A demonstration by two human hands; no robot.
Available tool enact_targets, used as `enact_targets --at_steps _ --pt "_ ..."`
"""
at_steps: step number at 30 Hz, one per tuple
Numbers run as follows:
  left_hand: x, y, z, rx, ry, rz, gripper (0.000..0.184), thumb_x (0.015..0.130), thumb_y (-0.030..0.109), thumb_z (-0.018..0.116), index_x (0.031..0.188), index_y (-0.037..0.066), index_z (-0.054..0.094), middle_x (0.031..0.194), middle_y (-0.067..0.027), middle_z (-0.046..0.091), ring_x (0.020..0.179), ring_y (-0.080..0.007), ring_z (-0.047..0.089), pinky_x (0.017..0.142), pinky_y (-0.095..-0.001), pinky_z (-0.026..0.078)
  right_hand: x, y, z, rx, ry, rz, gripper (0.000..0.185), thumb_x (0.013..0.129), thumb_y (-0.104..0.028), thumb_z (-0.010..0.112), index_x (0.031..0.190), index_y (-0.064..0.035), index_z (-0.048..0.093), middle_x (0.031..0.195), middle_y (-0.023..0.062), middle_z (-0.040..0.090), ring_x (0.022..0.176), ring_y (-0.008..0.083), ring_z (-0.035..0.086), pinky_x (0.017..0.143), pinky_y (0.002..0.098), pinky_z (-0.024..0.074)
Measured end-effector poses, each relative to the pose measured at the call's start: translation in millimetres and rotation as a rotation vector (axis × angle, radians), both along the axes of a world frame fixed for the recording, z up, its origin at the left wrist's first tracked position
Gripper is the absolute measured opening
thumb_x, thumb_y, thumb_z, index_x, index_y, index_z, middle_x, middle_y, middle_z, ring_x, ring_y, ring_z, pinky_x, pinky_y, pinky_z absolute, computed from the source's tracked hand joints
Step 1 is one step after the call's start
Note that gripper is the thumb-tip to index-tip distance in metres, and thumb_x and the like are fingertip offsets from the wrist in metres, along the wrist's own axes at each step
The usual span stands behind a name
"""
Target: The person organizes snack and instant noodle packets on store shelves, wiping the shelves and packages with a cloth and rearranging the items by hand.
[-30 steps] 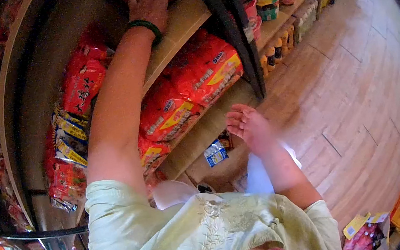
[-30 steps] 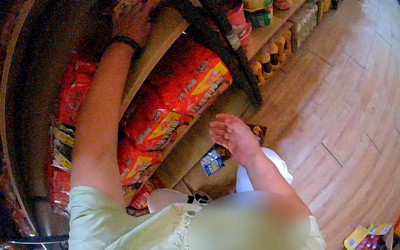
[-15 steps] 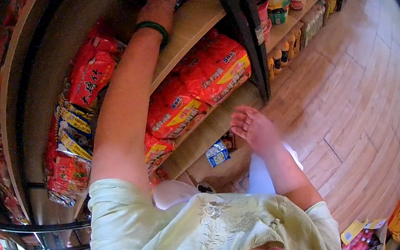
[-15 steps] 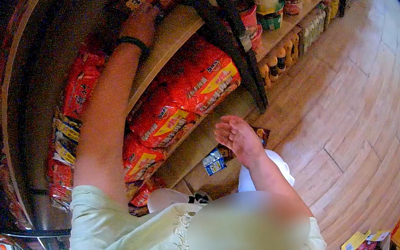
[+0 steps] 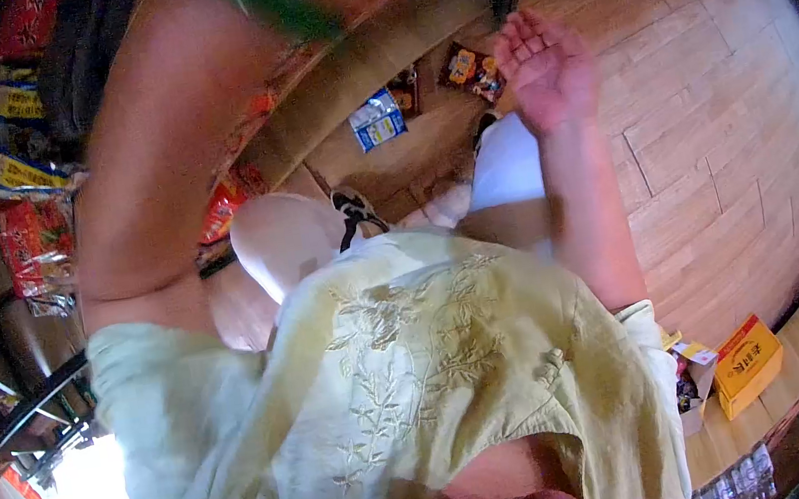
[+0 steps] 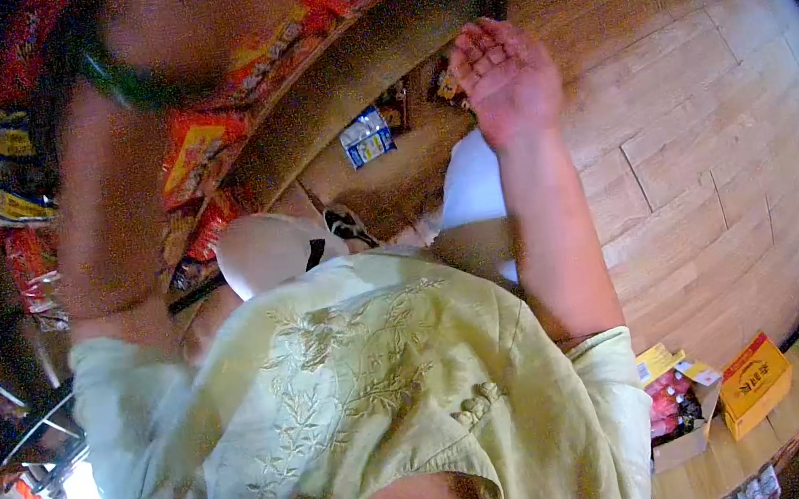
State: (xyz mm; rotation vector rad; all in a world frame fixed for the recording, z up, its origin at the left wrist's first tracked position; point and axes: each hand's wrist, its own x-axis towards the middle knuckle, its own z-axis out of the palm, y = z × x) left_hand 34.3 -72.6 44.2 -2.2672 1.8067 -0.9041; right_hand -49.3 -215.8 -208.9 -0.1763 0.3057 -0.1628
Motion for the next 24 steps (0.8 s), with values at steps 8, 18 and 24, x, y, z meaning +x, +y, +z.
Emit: enact_targets --at_steps 8,18,24 --pt "-9.3 91.7 -287.4 0.663 1.268 0.362 0.028 0.08 0.018 0.051 0.104 0.008 0.059 0.1 -0.0184 0.059 0.096 -0.0324 0.056 0.083 -0.0414 0.045 -2.6 -37.8 -2.7 -0.003 0.002 0.021 0.033 0.086 -0.022 0.05 0.105 0.0051 0.053 0.103 0.0182 0.057 0.095 0.0296 0.054 0.089 0.0408 0.0458" --pt "30.7 181.6 -521.4 0.739 1.115 0.92 0.06 0.08 0.011 0.055 0.135 0.017 0.032 0.142 -0.0079 0.024 0.118 -0.0298 0.047 0.099 -0.0389 0.039 -10.0 -29.8 18.4 -0.121 0.058 0.118 0.04 0.091 -0.026 0.043 0.114 0.0068 0.048 0.108 0.0203 0.055 0.098 0.0289 0.055 0.089 0.0394 0.045" --pt "37.8 117.5 -531.8 0.893 1.094 0.542 0.08 0.078 0.001 0.053 0.144 0.021 0.011 0.151 -0.003 0.004 0.118 -0.0285 0.048 0.096 -0.0402 0.043 -3.0 -27.1 17.7 -0.257 0.099 0.187 0.04 0.089 -0.021 0.043 0.118 0.0065 0.044 0.108 0.0167 0.055 0.095 0.0249 0.055 0.086 0.0349 0.0451"
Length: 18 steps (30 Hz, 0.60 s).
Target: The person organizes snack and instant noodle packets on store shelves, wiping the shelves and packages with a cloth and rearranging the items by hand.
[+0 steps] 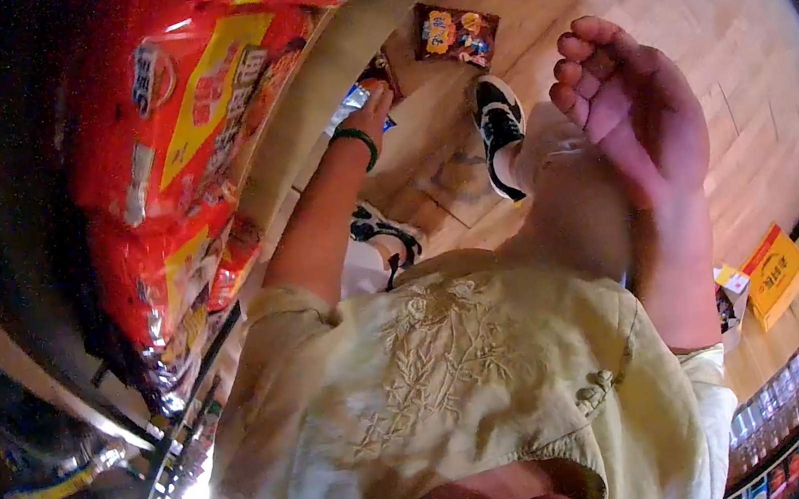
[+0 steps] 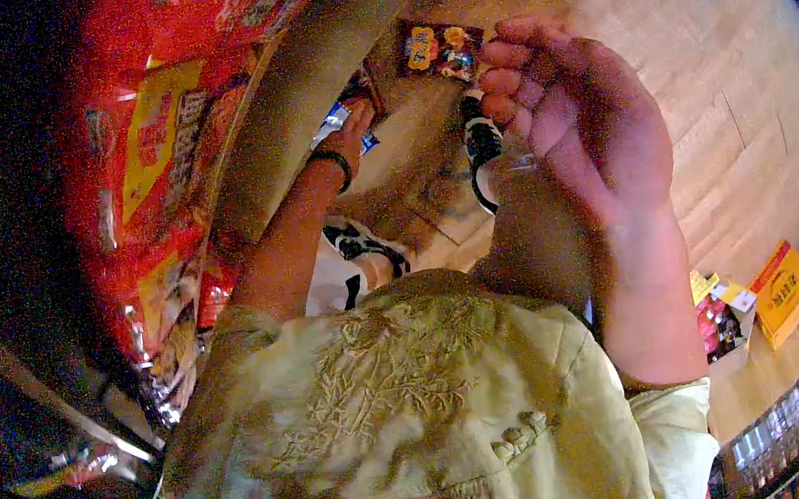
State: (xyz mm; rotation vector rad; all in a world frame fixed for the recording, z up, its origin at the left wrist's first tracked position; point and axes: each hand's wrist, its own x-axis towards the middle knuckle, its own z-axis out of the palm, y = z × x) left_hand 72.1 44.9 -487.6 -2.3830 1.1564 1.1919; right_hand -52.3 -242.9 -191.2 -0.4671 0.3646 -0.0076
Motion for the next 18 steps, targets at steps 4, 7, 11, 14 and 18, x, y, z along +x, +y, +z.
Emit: enact_targets --at_steps 4,7,11,14,18 --pt "-2.0 -10.7 -43.6 -0.129 0.06 -0.011 0.071 0.08 0.002 0.048 0.142 0.018 0.017 0.15 -0.0081 0.009 0.117 -0.0337 0.047 0.094 -0.0434 0.043 3.3 7.5 5.8 -0.046 0.022 -0.007 0.038 0.09 -0.022 0.041 0.117 0.0052 0.044 0.106 0.0153 0.055 0.093 0.0236 0.055 0.084 0.0337 0.0456" --pt "1.1 -32.6 7.5 0.037 0.286 0.412 0.056 0.082 0.007 0.048 0.135 0.013 0.03 0.146 -0.013 0.017 0.116 -0.0377 0.048 0.094 -0.0436 0.042 3.5 4.8 3.0 -0.086 0.036 0.02 0.037 0.09 -0.022 0.041 0.115 0.0046 0.045 0.105 0.0147 0.056 0.093 0.0227 0.055 0.083 0.0332 0.0457" --pt "-4.3 -4.9 -17.0 0.141 0.058 0.301 0.046 0.086 0.018 0.045 0.129 0.005 0.035 0.133 -0.019 0.04 0.112 -0.0352 0.051 0.088 -0.0447 0.046 5.1 6.3 0.4 -0.057 0.041 0.006 0.036 0.09 -0.021 0.042 0.114 0.0044 0.046 0.105 0.015 0.056 0.092 0.0221 0.056 0.082 0.0325 0.046" --pt "-8.6 20.0 -14.6 0.193 -0.128 0.081 0.035 0.086 0.017 0.046 0.118 0.003 0.048 0.123 -0.0184 0.049 0.107 -0.036 0.053 0.086 -0.0437 0.047 6.3 5.8 -1.7 0.009 0.016 0.013 0.034 0.092 -0.021 0.041 0.113 0.0046 0.048 0.104 0.0159 0.058 0.093 0.0237 0.057 0.083 0.0333 0.0468" --pt "-16.7 38.7 12.6 0.059 -0.203 -0.095 0.029 0.084 0.015 0.047 0.11 0.005 0.055 0.116 -0.0158 0.052 0.104 -0.0362 0.054 0.087 -0.0429 0.046 2.1 5.2 -9.9 0.082 -0.016 0.033 0.035 0.091 -0.02 0.042 0.115 0.0051 0.048 0.108 0.0168 0.056 0.095 0.0245 0.057 0.087 0.0345 0.046"
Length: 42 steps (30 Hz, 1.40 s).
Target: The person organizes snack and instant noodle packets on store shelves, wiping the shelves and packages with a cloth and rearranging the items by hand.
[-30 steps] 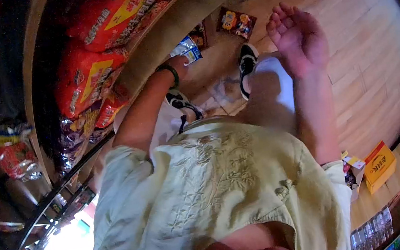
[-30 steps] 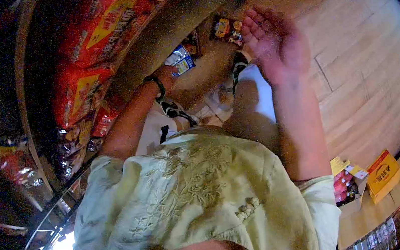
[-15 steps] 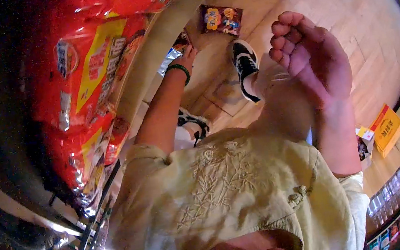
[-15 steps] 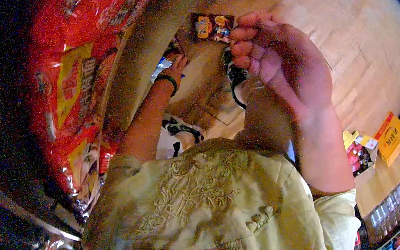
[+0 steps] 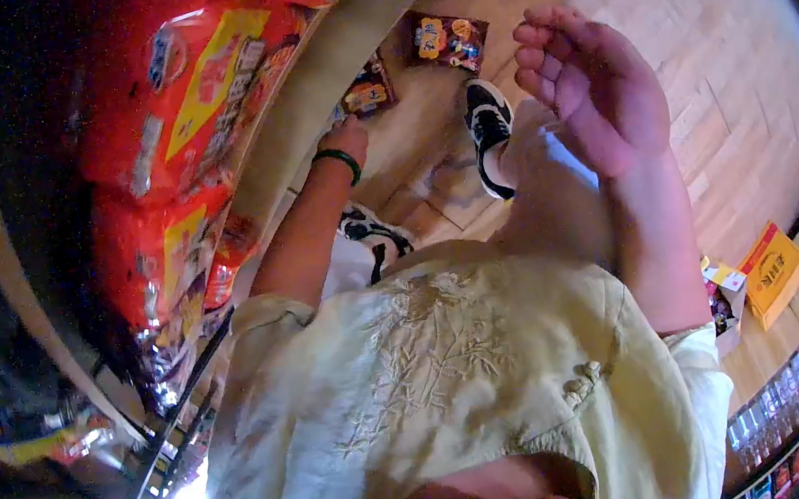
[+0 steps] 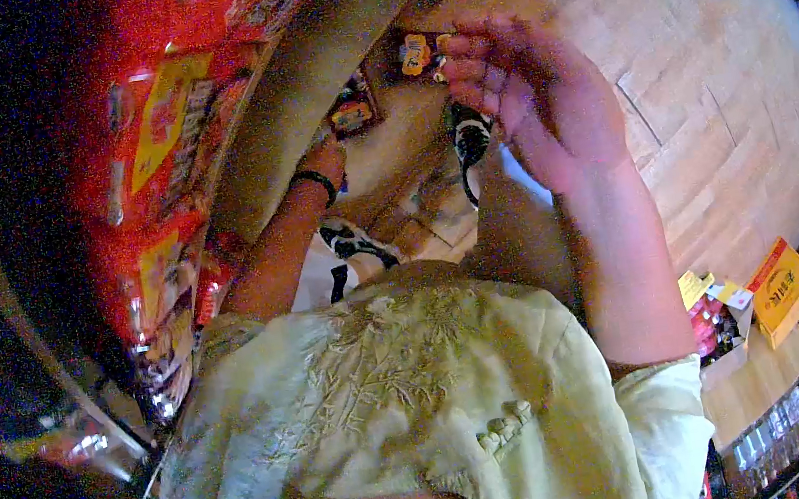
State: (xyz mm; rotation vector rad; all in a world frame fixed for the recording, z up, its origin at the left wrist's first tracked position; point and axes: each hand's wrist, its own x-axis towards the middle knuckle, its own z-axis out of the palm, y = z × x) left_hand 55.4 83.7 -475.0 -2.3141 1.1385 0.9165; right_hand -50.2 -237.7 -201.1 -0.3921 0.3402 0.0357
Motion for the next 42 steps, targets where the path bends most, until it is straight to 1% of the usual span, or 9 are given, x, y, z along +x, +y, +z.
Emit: enact_targets --at_steps 2,6,15,18,21,27,33,37,42 --pt "-10.0 -12.9 63.9 -0.413 -0.061 0.353 0.021 0.081 0.01 0.05 0.099 0.007 0.06 0.11 -0.0152 0.053 0.1 -0.035 0.054 0.086 -0.0412 0.046 3.7 -3.1 -7.3 -0.025 0.008 0.018 0.036 0.091 -0.019 0.043 0.116 0.0051 0.048 0.109 0.0172 0.056 0.096 0.0252 0.057 0.087 0.0351 0.0463" --pt "-14.5 -7.6 142.5 -0.889 0.054 0.364 0.013 0.073 -0.001 0.053 0.081 0.005 0.062 0.1 -0.0169 0.056 0.093 -0.0332 0.056 0.08 -0.0387 0.046 2.7 6.3 7.0 -0.312 0.156 -0.02 0.037 0.09 -0.023 0.046 0.115 0.0047 0.049 0.11 0.0178 0.056 0.1 0.0264 0.057 0.087 0.0353 0.0469" --pt "-48.4 -25.5 329.2 -1.35 0.175 0.346 0.019 0.067 -0.012 0.047 0.071 0.005 0.057 0.09 -0.0086 0.056 0.091 -0.0202 0.055 0.081 -0.0291 0.043 1.7 27.2 7.8 -0.79 0.002 0.332 0.041 0.087 -0.03 0.052 0.12 -0.0056 0.049 0.118 0.0064 0.056 0.108 0.0174 0.053 0.091 0.0331 0.0425" --pt "-54.1 -40.2 362.2 -1.614 0.502 0.483 0.011 0.072 -0.005 0.054 0.067 0.006 0.053 0.089 -0.0053 0.054 0.087 -0.0162 0.052 0.081 -0.0278 0.041 -10.0 32.4 18.0 -0.646 -0.183 0.496 0.058 0.084 -0.041 0.057 0.127 -0.0039 0.044 0.122 0.0085 0.053 0.111 0.0186 0.051 0.093 0.0342 0.0409" --pt "-53.4 -55.8 376.4 -1.699 0.785 0.529 0.01 0.072 -0.003 0.053 0.068 0.006 0.054 0.091 -0.0054 0.054 0.087 -0.0154 0.052 0.08 -0.0274 0.041 -16.8 36.1 15.3 -0.454 -0.336 0.67 0.074 0.076 -0.044 0.065 0.131 0.0001 0.04 0.123 0.0099 0.053 0.11 0.0183 0.051 0.097 0.0339 0.0379" --pt "-54.0 -85.4 379.6 -1.757 0.852 0.631 0.014 0.079 -0.002 0.048 0.086 0.005 0.059 0.102 -0.0087 0.058 0.097 -0.0179 0.055 0.086 -0.0304 0.045 -29.4 47.2 22.7 -0.348 -0.333 0.628 0.047 0.074 -0.016 0.072 0.116 -0.002 0.055 0.104 0.0058 0.064 0.094 0.0144 0.06 0.088 0.0286 0.0438" --pt "-54.0 -66.6 354.7 -1.721 0.966 1.294 0.027 0.092 0.02 0.049 0.114 0.006 0.054 0.111 -0.0082 0.058 0.1 -0.018 0.057 0.085 -0.0317 0.047 -17.0 51.7 20.4 -0.444 -0.222 0.408 0.04 0.076 -0.011 0.07 0.113 -0.0036 0.057 0.105 0.0054 0.063 0.094 0.0141 0.059 0.087 0.0283 0.0441" --pt "-67.5 -52.0 341.2 -1.354 0.879 1.184 0.037 0.091 0.028 0.052 0.12 0.006 0.049 0.113 -0.0058 0.056 0.103 -0.0173 0.056 0.079 -0.0368 0.052 -16.3 47.8 19.4 -0.466 -0.147 0.329 0.036 0.077 -0.013 0.07 0.11 -0.0042 0.059 0.102 0.0049 0.064 0.093 0.0138 0.059 0.086 0.0284 0.0442" --pt "-81.0 -67.3 313.7 -1.384 0.848 1.135 0.033 0.087 0.024 0.059 0.115 0.007 0.054 0.108 -0.0035 0.059 0.1 -0.016 0.056 0.071 -0.032 0.054 -16.7 50.9 17.9 -0.488 -0.157 0.282 0.033 0.079 -0.014 0.068 0.109 -0.0038 0.058 0.103 0.0049 0.064 0.091 0.0142 0.06 0.083 0.0291 0.0457"
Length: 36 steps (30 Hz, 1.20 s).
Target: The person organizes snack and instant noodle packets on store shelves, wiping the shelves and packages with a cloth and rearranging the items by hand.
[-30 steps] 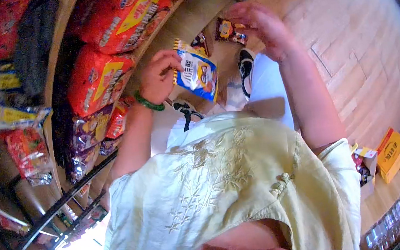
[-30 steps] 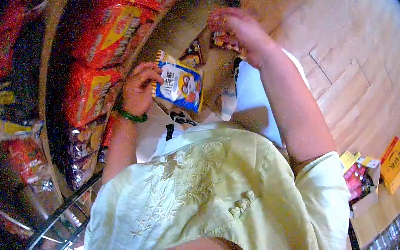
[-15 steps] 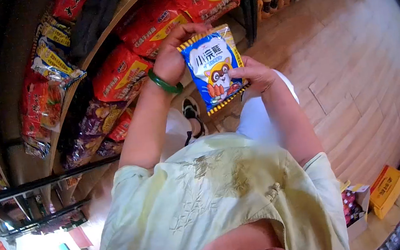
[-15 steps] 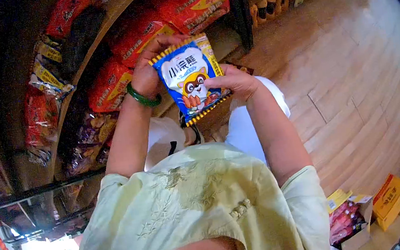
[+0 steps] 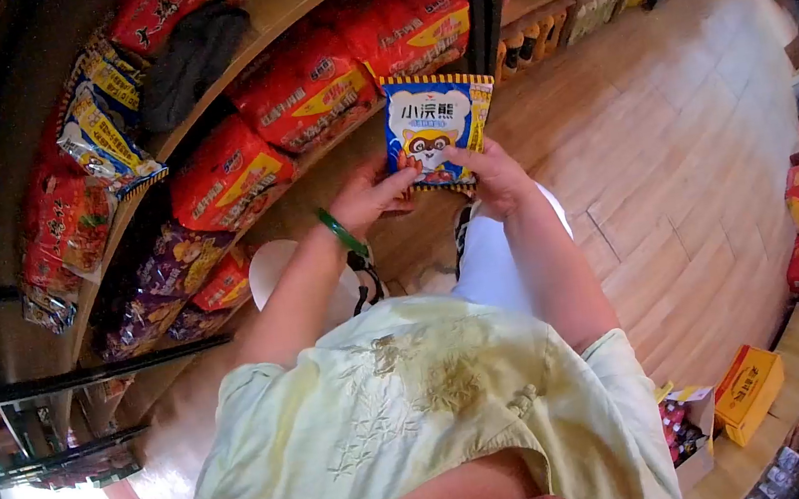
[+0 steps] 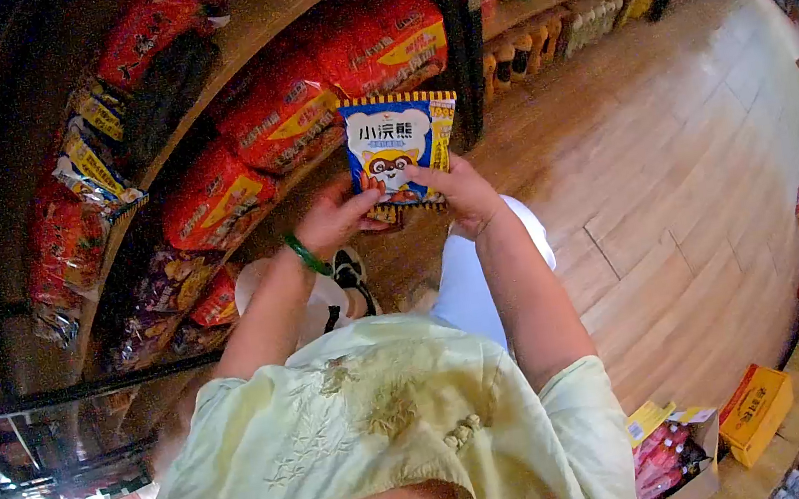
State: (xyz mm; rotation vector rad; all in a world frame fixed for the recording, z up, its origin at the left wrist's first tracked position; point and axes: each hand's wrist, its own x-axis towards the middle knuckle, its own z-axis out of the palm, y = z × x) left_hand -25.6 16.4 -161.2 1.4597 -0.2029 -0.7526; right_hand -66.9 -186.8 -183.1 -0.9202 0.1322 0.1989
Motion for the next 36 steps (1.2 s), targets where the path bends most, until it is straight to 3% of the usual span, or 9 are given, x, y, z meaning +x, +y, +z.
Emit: enact_targets --at_steps 1,4,7,12,23,26,29,34,36 --pt "0.8 -0.8 -6.2 -0.01 -0.012 0.007 0.033 0.087 0.024 0.059 0.115 0.007 0.054 0.108 -0.0035 0.059 0.1 -0.016 0.056 0.071 -0.032 0.054 -2.4 1.1 3.1 -0.021 0.03 -0.017 0.033 0.08 -0.015 0.067 0.11 -0.0038 0.058 0.103 0.0051 0.064 0.091 0.0145 0.06 0.083 0.0294 0.046" --pt "5.2 -3.6 -17.5 0.099 -0.039 0.02 0.036 0.084 0.032 0.064 0.111 0.009 0.057 0.09 0.0002 0.063 0.065 -0.009 0.06 0.054 -0.0216 0.047 -3.7 2.5 14.3 -0.05 0.071 -0.01 0.032 0.081 -0.015 0.066 0.109 -0.0035 0.058 0.103 0.0056 0.064 0.092 0.0152 0.06 0.083 0.0299 0.0463" --pt "1.3 -2.1 -8.3 0.075 -0.063 0.034 0.035 0.084 0.033 0.064 0.111 0.011 0.058 0.095 -0.002 0.063 0.065 -0.0093 0.06 0.054 -0.0213 0.047 -2.3 -2.2 5.9 -0.053 0.019 0.035 0.035 0.081 -0.012 0.065 0.113 -0.0022 0.055 0.104 0.007 0.063 0.095 0.0169 0.059 0.086 0.0306 0.0458" --pt "1.1 15.7 13.5 0.046 -0.142 0.069 0.034 0.086 0.025 0.062 0.112 0.004 0.057 0.101 -0.003 0.062 0.084 -0.0114 0.06 0.06 -0.0262 0.054 -2.1 0.6 5.4 -0.029 0.012 0.093 0.044 0.083 -0.012 0.063 0.121 -0.0008 0.046 0.112 0.0085 0.058 0.101 0.0186 0.057 0.087 0.0317 0.0455" --pt "-8.0 36.0 61.8 -0.038 -0.274 0.133 0.031 0.088 0.022 0.059 0.112 0.003 0.056 0.103 -0.0032 0.061 0.093 -0.0078 0.055 0.071 -0.0244 0.051 0.8 1.3 0.8 0.048 0.009 0.075 0.033 0.086 -0.021 0.06 0.111 -0.0019 0.05 0.099 0.0112 0.061 0.089 0.0239 0.06 0.079 0.0362 0.0503" --pt "18.4 37.7 72.6 0.106 -0.729 0.141 0.023 0.089 0.016 0.055 0.108 0.003 0.054 0.097 -0.0012 0.06 0.093 -0.0081 0.055 0.078 -0.0237 0.047 3.4 -1.7 -8.1 0.057 -0.002 0.094 0.031 0.086 -0.022 0.06 0.108 -0.0024 0.053 0.098 0.0108 0.062 0.088 0.0232 0.061 0.079 0.0365 0.0501" --pt "23.0 20.7 109.2 -0.151 -0.345 0.166 0.018 0.092 0.009 0.048 0.109 0.004 0.047 0.111 -0.0066 0.052 0.104 -0.0203 0.054 0.086 -0.0431 0.051 6.5 -4.1 -13.2 0.021 0.022 0.084 0.032 0.084 -0.024 0.06 0.108 -0.0034 0.054 0.097 0.0107 0.062 0.087 0.023 0.06 0.077 0.0356 0.0498" --pt "32.7 -4.5 92.9 -0.363 -0.218 0.122 0.015 0.092 0.009 0.048 0.105 0.002 0.049 0.112 -0.0086 0.049 0.104 -0.0188 0.053 0.083 -0.0386 0.054 6.7 -10.1 -14.2 0.101 0.033 0.002 0.03 0.086 -0.021 0.055 0.111 -0.0033 0.052 0.101 0.0111 0.06 0.09 0.0224 0.058 0.079 0.0351 0.0492" --pt "30.9 -10.4 75.0 -0.266 -0.307 0.088 0.017 0.091 0.009 0.049 0.107 0.002 0.05 0.112 -0.0077 0.051 0.105 -0.0165 0.053 0.083 -0.0353 0.053 9.6 -9.7 -18.9 0.083 0.054 -0.013 0.031 0.086 -0.019 0.054 0.113 -0.0037 0.05 0.102 0.0107 0.059 0.091 0.0217 0.058 0.08 0.0357 0.049"
